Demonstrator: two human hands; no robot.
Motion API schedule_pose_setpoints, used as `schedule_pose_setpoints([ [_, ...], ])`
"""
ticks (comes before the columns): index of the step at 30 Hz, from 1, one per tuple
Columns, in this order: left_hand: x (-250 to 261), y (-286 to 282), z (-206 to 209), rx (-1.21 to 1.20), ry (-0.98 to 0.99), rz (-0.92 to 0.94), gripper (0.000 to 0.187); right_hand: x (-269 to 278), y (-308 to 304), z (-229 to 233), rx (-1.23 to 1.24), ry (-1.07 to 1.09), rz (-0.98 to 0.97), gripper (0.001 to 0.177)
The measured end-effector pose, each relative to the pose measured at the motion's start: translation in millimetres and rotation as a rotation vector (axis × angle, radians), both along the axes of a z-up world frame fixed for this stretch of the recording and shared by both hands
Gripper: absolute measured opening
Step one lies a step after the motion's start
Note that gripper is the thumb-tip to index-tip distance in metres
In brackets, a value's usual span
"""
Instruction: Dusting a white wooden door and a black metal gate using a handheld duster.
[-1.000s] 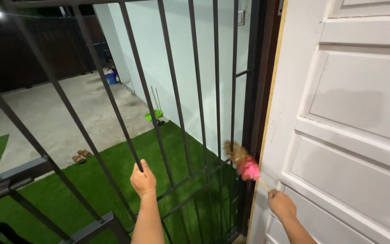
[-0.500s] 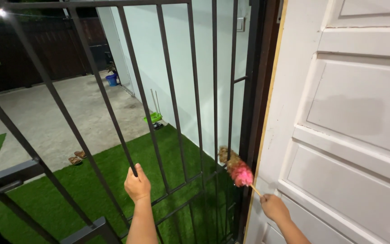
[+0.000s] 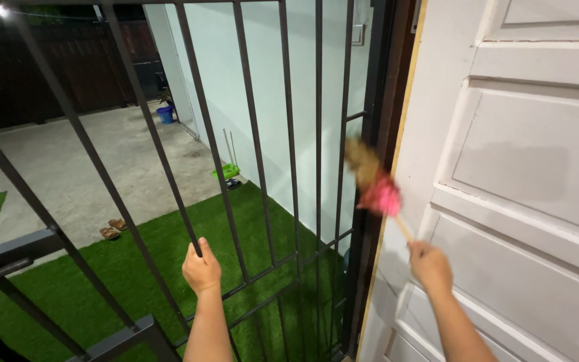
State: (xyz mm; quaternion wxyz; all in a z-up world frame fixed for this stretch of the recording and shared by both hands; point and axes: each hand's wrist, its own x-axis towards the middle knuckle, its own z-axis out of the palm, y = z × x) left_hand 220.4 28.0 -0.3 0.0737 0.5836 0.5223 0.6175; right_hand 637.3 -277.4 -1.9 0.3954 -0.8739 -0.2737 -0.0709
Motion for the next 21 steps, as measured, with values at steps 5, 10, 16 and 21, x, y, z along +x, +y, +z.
schedule_pose_setpoints([
  [5,-2.3,-1.9,0.5,0.057,0.01,0.014,0.04,-1.4,10.5,-79.0,-0.381,0.189,0.052,0.038],
  [10,-0.7,0.3,0.1,0.052,0.001,0.0,0.041,-38.5,-2.8,-25.1,-0.165,0.034,-0.015,0.041],
  [16,-1.2,-2.5,2.0,0.038,-0.023,-0.017,0.04,-65.3,-0.4,-59.7,0.27,0.13,0.143,0.042],
  [21,-0.7,-0.2,0.6,0.061,-0.028,-0.008,0.039,-43.9,-4.5,-131.7,-0.084,0.216,0.141,0.04],
])
